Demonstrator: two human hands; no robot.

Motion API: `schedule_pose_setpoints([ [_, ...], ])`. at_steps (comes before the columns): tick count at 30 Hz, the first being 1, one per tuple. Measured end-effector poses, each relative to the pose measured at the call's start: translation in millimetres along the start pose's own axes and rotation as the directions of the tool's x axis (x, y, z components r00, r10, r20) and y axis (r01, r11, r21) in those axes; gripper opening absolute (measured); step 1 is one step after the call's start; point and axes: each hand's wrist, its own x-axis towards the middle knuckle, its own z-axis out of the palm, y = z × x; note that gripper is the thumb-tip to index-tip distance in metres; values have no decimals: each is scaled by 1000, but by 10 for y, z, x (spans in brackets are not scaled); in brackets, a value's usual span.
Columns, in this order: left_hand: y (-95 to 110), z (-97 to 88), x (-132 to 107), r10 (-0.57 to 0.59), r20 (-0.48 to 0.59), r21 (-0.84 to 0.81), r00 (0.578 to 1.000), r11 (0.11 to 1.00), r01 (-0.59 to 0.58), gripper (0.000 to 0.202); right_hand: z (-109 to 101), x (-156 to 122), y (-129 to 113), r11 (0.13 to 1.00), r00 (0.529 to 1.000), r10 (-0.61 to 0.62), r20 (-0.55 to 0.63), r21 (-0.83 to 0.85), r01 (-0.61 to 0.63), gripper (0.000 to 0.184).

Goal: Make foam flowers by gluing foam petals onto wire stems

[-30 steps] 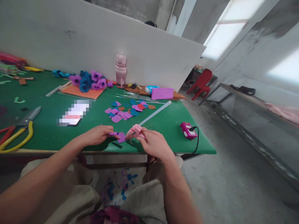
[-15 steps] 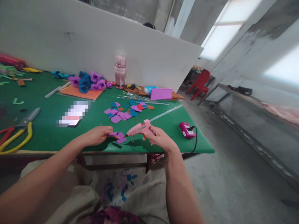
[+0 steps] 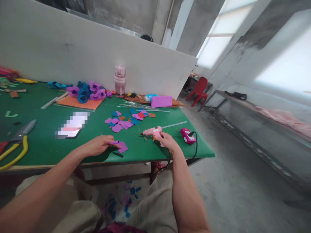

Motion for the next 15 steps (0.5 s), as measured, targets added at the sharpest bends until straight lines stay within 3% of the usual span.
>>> schedule_pose_setpoints([
  [8, 29, -88, -14, -6, -4, -54, 1000, 999, 6, 48, 40, 67, 80, 898, 982, -110, -153, -438, 33, 42],
  [13, 10, -68, 101, -33, -134, -57, 990, 998, 26, 31, 66, 44, 16, 851, 978, -76, -195, -523, -38, 40],
  [15, 19, -36, 177, -58, -147, -50, 987, 997, 52, 29, 107, 11, -73, 846, 956, -90, -280, -528, -75, 42],
])
